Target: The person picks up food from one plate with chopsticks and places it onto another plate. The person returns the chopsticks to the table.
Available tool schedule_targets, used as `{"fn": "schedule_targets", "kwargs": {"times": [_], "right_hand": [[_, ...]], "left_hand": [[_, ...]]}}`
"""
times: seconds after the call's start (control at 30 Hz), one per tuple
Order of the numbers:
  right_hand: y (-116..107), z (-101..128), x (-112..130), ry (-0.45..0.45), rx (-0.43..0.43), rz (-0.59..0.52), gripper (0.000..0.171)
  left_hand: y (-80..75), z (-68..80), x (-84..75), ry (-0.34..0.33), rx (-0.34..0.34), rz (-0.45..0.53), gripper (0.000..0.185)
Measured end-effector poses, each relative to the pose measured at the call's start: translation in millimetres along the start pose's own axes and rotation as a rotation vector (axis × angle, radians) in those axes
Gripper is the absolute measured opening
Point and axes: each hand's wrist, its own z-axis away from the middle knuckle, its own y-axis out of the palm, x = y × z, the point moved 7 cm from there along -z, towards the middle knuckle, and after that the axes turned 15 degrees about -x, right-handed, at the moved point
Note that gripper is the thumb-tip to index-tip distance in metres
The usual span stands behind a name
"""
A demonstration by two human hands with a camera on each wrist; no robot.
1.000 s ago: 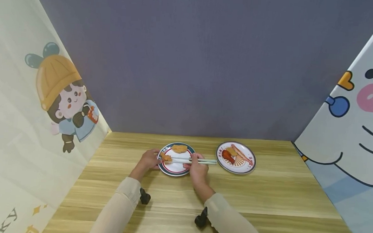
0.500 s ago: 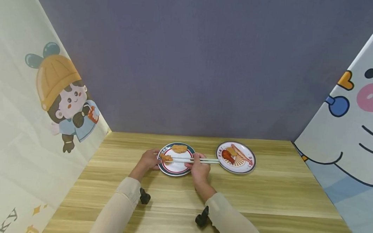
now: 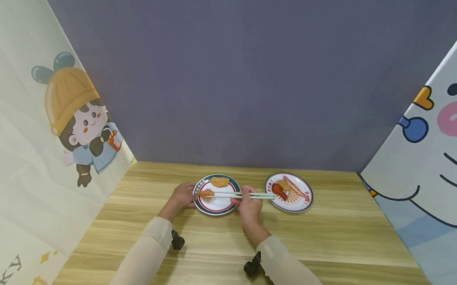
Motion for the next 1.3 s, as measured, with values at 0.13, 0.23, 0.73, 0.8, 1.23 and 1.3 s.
{"fn": "schedule_targets", "kwargs": {"times": [0.13,0.23,0.73,0.8,1.23,1.3], "right_hand": [[-6,-4,4,0.006,-0.005,0.011,0.033],[-10,-7,6,0.016,-0.010,-0.007,0.033],[-28,-21,16,0.059,-0.067,-0.060,0.026],[-32,-23,17,0.067,-0.077,-0.056,0.028],[-55,-42,27,0.094,-0.144,-0.160,0.031],[-59,-45,30,0.096,-0.153,-0.163,0.033]], "left_hand": [[-0.9,-0.8,-0.9,0.004,-0.002,-0.003,0.057],[-1.4,-1.0,-1.4,0.007,-0.006,-0.016,0.058],[-2.3,6.6,-4.0,0.006,-0.006,-0.014,0.059],[-2.5,7.2,-4.1,0.006,-0.004,-0.008,0.059],[-1.2,3.7,-2.1,-0.011,-0.008,-0.035,0.060],[-0.8,2.0,-0.7,-0.021,-0.008,-0.040,0.060]]}}
